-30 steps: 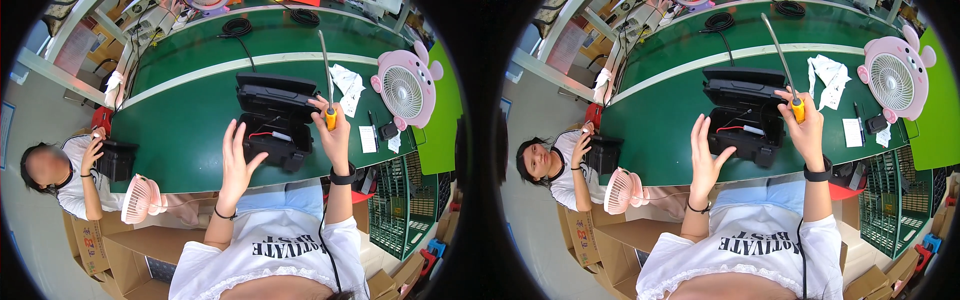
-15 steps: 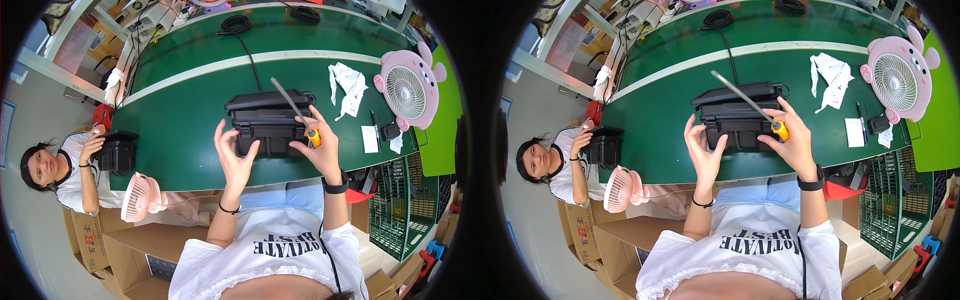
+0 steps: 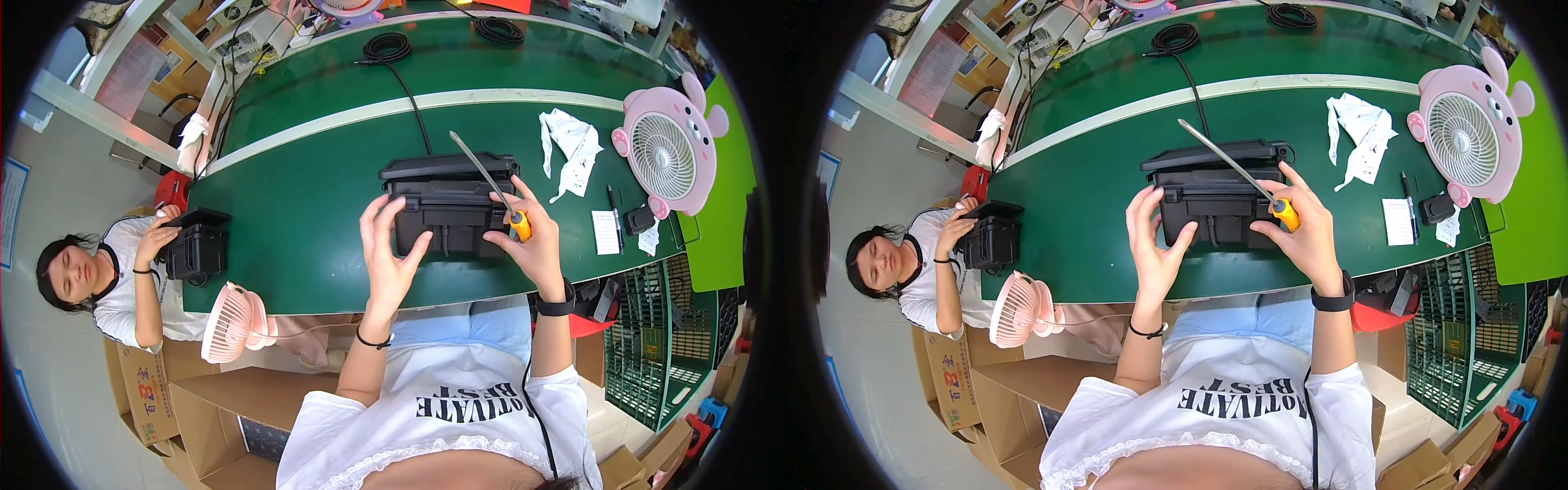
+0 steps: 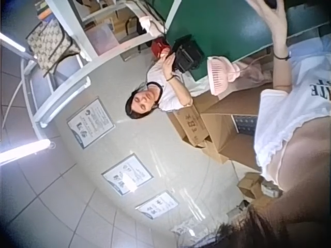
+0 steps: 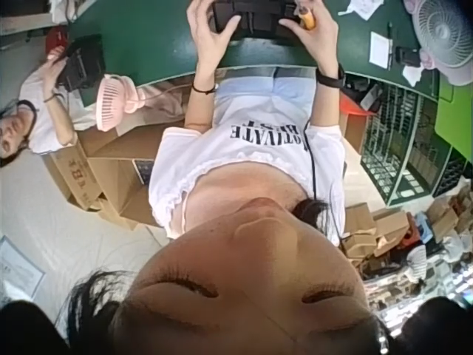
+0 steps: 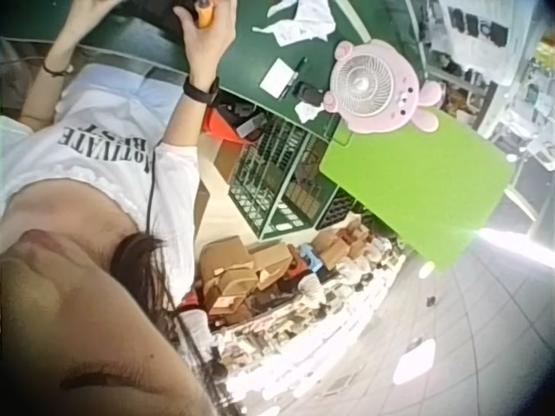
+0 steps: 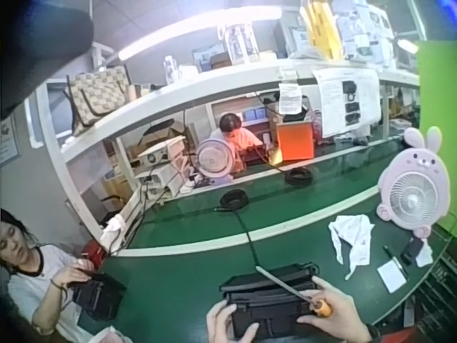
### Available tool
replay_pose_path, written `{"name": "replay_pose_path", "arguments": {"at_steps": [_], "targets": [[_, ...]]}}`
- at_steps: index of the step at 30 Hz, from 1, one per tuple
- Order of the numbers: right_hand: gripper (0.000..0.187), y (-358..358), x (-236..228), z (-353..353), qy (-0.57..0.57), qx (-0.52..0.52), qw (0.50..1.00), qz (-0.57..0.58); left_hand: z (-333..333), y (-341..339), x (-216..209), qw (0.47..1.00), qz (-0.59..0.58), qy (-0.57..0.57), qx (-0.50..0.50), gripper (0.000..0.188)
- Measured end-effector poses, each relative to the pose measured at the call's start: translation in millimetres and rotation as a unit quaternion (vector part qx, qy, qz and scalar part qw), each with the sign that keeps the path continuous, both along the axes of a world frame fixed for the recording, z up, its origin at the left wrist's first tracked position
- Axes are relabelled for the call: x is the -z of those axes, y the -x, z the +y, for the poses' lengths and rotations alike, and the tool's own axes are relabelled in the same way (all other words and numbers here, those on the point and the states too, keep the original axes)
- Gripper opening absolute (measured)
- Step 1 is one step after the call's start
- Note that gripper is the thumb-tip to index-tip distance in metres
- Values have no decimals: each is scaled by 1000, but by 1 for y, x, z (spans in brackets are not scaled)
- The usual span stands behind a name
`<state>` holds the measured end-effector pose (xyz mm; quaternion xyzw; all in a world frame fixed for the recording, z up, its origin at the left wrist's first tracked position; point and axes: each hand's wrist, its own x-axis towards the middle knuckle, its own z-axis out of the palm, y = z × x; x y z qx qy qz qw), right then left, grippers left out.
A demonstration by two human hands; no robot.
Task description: Assembling the components of a small solar-powered device using a screwdriver at a workbench.
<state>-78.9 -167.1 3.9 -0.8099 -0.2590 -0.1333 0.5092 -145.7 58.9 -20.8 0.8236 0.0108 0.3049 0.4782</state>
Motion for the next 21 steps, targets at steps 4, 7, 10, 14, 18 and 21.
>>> {"name": "replay_pose_path", "arguments": {"at_steps": [4,7,10,14,18,21], "targets": [[43,4,-4,4,31,28,999,-32,2,-2,6,998,-21,52,27,54],[44,11,1,8,25,126,985,-115,-1,-3,1,997,-25,65,16,45],[47,22,23,11,-57,165,984,-18,-2,-4,-1,999,-19,35,-5,48],[40,25,8,15,21,143,988,-55,-4,-5,-1,1000,-15,6,-11,50],[36,25,-1,11,3,49,991,121,-3,-4,-4,1000,-8,2,-12,52],[34,19,1,20,-65,95,993,16,-4,-3,0,1000,-4,7,-18,51]]}}
